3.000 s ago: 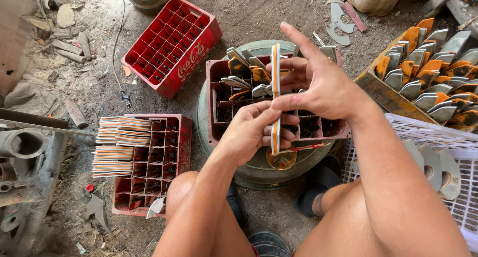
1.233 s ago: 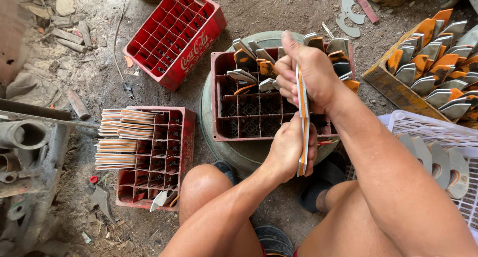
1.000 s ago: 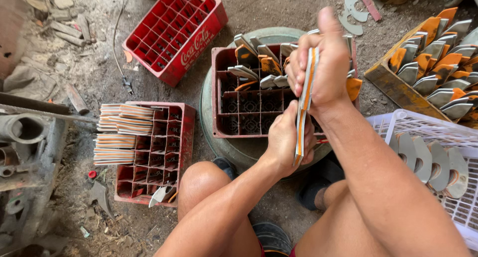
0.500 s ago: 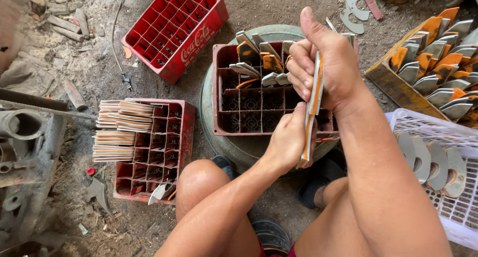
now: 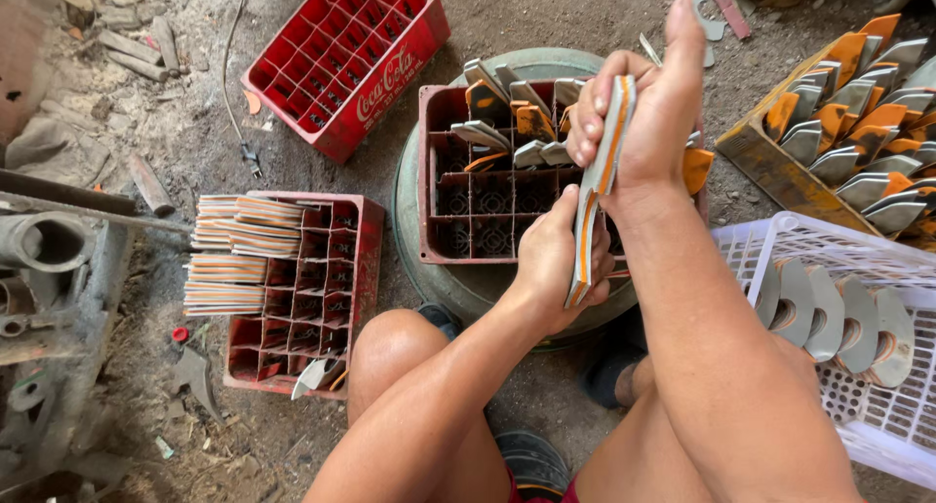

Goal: The person sits on the ground and repeatedly picks up two curved blade halves from a red crate, aligns them, and places the assembled pair into a white basket. The process is repeated for multiple units throughout the clip.

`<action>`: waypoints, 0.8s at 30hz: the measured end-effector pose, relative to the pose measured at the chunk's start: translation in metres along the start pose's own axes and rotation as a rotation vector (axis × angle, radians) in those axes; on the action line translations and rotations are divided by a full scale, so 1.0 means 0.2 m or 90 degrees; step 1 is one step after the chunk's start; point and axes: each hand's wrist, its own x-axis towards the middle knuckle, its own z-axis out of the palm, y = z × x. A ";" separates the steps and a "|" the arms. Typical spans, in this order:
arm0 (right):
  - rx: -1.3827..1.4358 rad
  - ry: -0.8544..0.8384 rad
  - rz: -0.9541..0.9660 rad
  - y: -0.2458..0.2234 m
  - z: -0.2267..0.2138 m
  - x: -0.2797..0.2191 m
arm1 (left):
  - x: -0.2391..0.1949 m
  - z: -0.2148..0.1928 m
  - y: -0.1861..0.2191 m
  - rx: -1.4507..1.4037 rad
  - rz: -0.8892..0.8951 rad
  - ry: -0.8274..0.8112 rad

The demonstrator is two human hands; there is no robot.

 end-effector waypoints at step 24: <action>-0.624 -0.044 -0.217 -0.61 -0.44 -0.26 | -0.01 -0.07 0.14 0.455 0.168 -0.047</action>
